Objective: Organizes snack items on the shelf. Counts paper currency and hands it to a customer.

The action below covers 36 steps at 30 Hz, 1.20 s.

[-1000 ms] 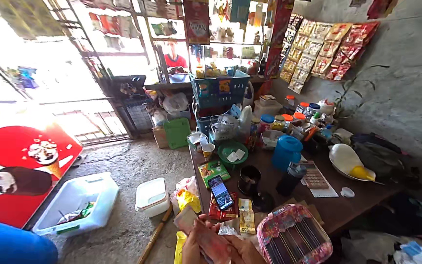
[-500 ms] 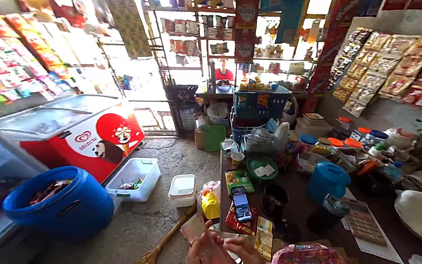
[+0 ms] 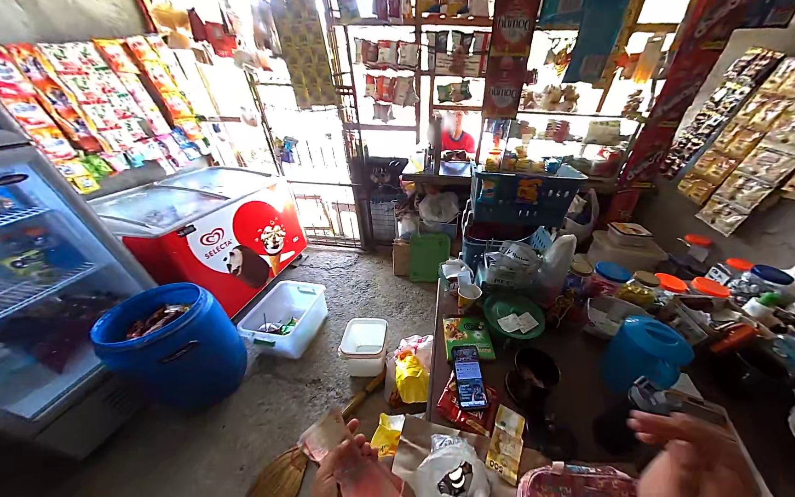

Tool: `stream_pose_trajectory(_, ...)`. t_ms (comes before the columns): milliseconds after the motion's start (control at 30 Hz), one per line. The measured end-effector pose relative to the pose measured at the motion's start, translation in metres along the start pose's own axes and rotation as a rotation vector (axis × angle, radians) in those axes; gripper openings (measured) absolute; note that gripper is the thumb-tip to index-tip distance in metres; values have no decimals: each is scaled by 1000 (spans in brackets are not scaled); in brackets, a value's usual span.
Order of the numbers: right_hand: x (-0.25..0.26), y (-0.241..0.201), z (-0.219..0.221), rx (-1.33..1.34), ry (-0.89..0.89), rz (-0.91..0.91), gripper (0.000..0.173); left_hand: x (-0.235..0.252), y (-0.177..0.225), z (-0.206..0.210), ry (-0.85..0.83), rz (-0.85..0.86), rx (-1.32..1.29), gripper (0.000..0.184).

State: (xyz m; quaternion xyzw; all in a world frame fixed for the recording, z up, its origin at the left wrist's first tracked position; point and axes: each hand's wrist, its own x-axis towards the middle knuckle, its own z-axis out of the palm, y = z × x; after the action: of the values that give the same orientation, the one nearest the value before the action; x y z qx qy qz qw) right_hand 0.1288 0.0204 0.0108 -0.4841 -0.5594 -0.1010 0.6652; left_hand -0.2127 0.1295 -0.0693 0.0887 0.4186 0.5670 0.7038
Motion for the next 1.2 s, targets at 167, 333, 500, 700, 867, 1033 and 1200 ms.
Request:
stream_pose_trajectory(167, -78, 43, 41, -250, -674, 413, 114, -3, -1, 5, -73, -25, 40, 31)
stream_pose_trajectory(333, -105, 23, 43, -221, -975, 649, 102, -5, -4, 4, -91, -46, 54, 32)
stream_pose_trajectory(500, -91, 23, 26, -236, -1073, 536, 96, -6, -9, 4, -52, -67, 41, 31)
stream_pose_trajectory(700, -34, -6, -7, 48, -560, 94, 72, -14, -10, 2, -25, -81, 20, 33)
stream_pose_trajectory(867, -10, 15, -17, -59, 348, 329, 77, -29, -7, -2, 50, -59, 11, 33)
stream_pose_trajectory(1033, -54, 57, -17, -92, 385, 950, 85, -27, 1, -27, 85, -57, 18, 34)
stream_pose_trajectory(1200, -63, 31, 27, -143, 199, 746, 85, -11, 24, -33, 70, -61, 8, 36)
